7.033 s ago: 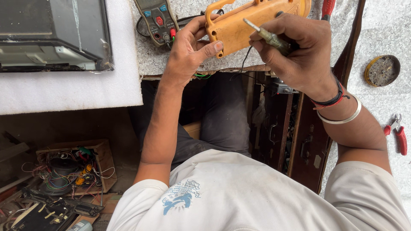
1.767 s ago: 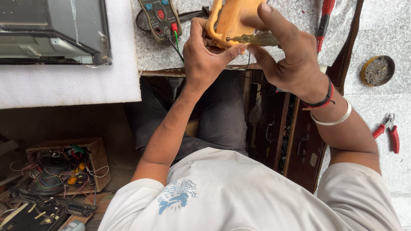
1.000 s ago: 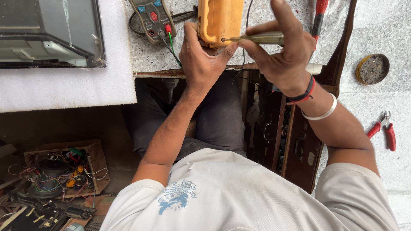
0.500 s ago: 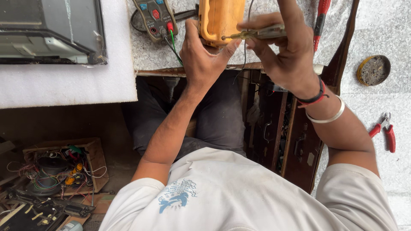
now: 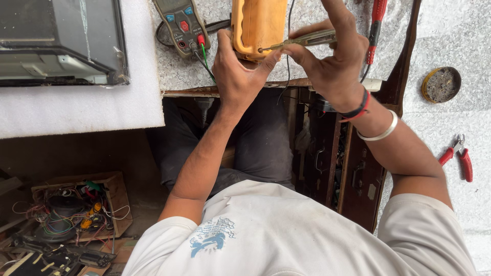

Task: The person repairs a yellow rechargeable lantern at a cluttered workbench. They handle the bulb and reflector assembly, reattach the lamp head, test the light which turns on, then use a screwdriver to unscrew and work on the lantern's casing while a multimeter sits nearby.

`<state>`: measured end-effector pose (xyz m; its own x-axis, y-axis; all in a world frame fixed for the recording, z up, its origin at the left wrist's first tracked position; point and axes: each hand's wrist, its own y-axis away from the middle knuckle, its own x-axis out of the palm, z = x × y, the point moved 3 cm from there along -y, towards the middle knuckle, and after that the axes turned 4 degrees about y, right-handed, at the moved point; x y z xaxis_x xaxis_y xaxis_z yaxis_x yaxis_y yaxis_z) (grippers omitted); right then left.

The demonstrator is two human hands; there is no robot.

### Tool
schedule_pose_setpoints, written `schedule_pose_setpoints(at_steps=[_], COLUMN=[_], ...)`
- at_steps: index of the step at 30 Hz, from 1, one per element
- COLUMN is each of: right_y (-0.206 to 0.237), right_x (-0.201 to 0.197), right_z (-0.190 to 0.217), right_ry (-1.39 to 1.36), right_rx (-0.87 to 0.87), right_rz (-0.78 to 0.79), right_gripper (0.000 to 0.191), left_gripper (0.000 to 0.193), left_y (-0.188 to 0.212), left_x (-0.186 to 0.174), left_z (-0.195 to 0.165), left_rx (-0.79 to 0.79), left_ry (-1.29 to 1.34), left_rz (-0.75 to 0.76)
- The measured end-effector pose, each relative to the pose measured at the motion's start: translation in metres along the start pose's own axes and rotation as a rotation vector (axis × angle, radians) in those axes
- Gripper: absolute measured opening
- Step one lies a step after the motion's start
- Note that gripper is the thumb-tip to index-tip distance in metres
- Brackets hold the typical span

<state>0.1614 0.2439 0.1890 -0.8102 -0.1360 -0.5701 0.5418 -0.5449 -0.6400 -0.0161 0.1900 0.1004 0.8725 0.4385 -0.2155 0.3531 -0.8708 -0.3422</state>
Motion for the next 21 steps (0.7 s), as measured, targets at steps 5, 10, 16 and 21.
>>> schedule_pose_setpoints(at_steps=[5, 10, 16, 21], right_y=[0.0, -0.001, 0.003, 0.004], right_x=[-0.001, -0.003, -0.003, 0.0], right_z=[-0.003, 0.01, 0.011, 0.001], right_ry=[-0.31, 0.026, 0.062, 0.003], right_rx=[0.159, -0.048, 0.008, 0.006], right_rz=[0.103, 0.044, 0.07, 0.064], right_gripper=[0.078, 0.087, 0.081, 0.086], left_gripper=[0.072, 0.076, 0.076, 0.076], left_y=[0.0, 0.001, 0.002, 0.0], left_x=[0.001, 0.001, 0.003, 0.005], left_z=[0.0, 0.002, 0.003, 0.009], left_rx=[0.004, -0.02, 0.035, -0.001], left_ry=[-0.028, 0.007, -0.033, -0.024], left_rz=[-0.01, 0.003, -0.015, 0.014])
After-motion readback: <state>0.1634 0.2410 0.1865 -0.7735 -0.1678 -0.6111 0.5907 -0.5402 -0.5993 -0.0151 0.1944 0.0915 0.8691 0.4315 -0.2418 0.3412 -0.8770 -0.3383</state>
